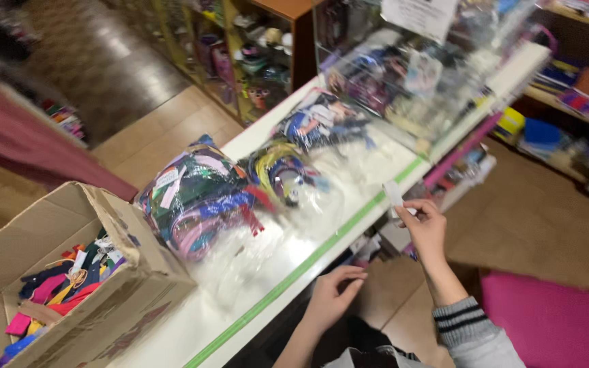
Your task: The person takes several zippers one at a time from a box and measures their length against a ruler on a counter.
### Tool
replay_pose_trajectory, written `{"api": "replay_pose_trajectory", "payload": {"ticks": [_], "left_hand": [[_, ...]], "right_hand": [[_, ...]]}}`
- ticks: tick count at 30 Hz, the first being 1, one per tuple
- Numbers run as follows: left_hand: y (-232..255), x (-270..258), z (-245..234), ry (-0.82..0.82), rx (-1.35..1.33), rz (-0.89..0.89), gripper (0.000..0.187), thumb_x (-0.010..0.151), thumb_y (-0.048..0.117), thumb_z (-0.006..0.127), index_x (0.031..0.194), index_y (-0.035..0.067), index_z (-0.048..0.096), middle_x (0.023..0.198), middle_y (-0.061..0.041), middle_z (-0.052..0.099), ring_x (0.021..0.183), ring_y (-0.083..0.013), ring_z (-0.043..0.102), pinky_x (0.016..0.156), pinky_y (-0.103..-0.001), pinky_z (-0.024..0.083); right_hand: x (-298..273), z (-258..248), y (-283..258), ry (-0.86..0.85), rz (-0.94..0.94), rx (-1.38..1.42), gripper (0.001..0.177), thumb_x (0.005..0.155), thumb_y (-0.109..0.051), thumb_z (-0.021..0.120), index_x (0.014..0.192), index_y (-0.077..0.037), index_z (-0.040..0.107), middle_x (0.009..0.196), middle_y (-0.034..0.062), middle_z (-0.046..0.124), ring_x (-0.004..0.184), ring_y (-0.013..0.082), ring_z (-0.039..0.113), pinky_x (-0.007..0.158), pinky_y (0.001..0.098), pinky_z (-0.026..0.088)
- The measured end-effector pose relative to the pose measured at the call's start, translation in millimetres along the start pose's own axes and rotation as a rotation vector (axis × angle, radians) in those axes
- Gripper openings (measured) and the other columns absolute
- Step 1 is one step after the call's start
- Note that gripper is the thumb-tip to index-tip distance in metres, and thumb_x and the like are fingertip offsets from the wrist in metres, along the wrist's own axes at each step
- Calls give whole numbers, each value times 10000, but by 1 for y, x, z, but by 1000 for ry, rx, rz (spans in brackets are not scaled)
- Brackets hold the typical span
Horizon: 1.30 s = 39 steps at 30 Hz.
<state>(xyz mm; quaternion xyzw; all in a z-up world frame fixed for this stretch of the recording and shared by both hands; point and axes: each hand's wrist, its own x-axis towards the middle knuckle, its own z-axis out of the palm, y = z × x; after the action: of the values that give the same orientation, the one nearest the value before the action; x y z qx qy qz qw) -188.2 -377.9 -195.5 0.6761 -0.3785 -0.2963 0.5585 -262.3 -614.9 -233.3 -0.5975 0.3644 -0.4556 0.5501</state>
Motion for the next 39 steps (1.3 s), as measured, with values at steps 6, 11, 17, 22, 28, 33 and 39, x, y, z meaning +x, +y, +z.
{"api": "replay_pose_trajectory", "payload": {"ticks": [6, 11, 17, 22, 28, 33, 39], "left_hand": [[8, 68, 38, -49, -81, 117, 150, 936, 125, 614, 1067, 79, 669, 1079, -48, 709, 1002, -135, 677, 936, -254, 516], [19, 81, 35, -41, -26, 6, 178, 950, 221, 600, 1055, 93, 666, 1087, -26, 696, 977, -128, 664, 892, -255, 529], [31, 47, -12, 97, 32, -35, 195, 976, 195, 543, 1102, 92, 652, 1045, -29, 715, 953, -127, 675, 856, -254, 515], [31, -25, -55, 382, -11, -132, 197, 969, 178, 561, 1108, 72, 652, 1042, -41, 714, 989, -114, 672, 840, -261, 551], [42, -132, -120, 719, 90, -68, 135, 941, 136, 620, 1032, 65, 690, 1014, -31, 724, 966, -110, 665, 787, -244, 528], [58, -223, -188, 919, 198, 42, 114, 920, 100, 649, 1001, 37, 698, 988, -57, 728, 931, -136, 691, 825, -242, 535], [90, -285, -291, 897, 363, 261, 128, 966, 76, 582, 1038, 51, 683, 994, -57, 717, 959, -175, 689, 830, -295, 568]], "right_hand": [[111, 53, 13, -226, -208, -228, 85, 845, -133, 778, 853, -99, 700, 913, 28, 601, 610, 112, 532, 572, 251, 453], [143, 94, 49, -383, -188, -82, 575, 815, -52, 724, 1344, -123, 511, 1510, 145, 267, 1311, 314, 463, 1038, 374, 460], [52, 67, 27, -89, -484, 26, 131, 1012, 80, 554, 1137, 50, 534, 1140, 173, 524, 1127, 302, 503, 1034, 397, 407], [-65, 68, 15, -503, -422, 183, 69, 1003, 25, 505, 1070, 37, 514, 1036, 158, 498, 1002, 268, 488, 927, 343, 419], [-166, 137, -29, -1196, -500, 435, 131, 889, 20, 523, 988, -20, 599, 987, 179, 619, 939, 265, 611, 869, 310, 494], [-238, 216, -78, -1352, -717, 554, 124, 864, 52, 537, 945, -29, 587, 932, 181, 625, 846, 282, 665, 772, 353, 516], [-309, 287, -148, -942, -918, 582, 67, 874, 98, 561, 859, 34, 558, 850, 220, 578, 746, 307, 623, 686, 348, 507]]}}
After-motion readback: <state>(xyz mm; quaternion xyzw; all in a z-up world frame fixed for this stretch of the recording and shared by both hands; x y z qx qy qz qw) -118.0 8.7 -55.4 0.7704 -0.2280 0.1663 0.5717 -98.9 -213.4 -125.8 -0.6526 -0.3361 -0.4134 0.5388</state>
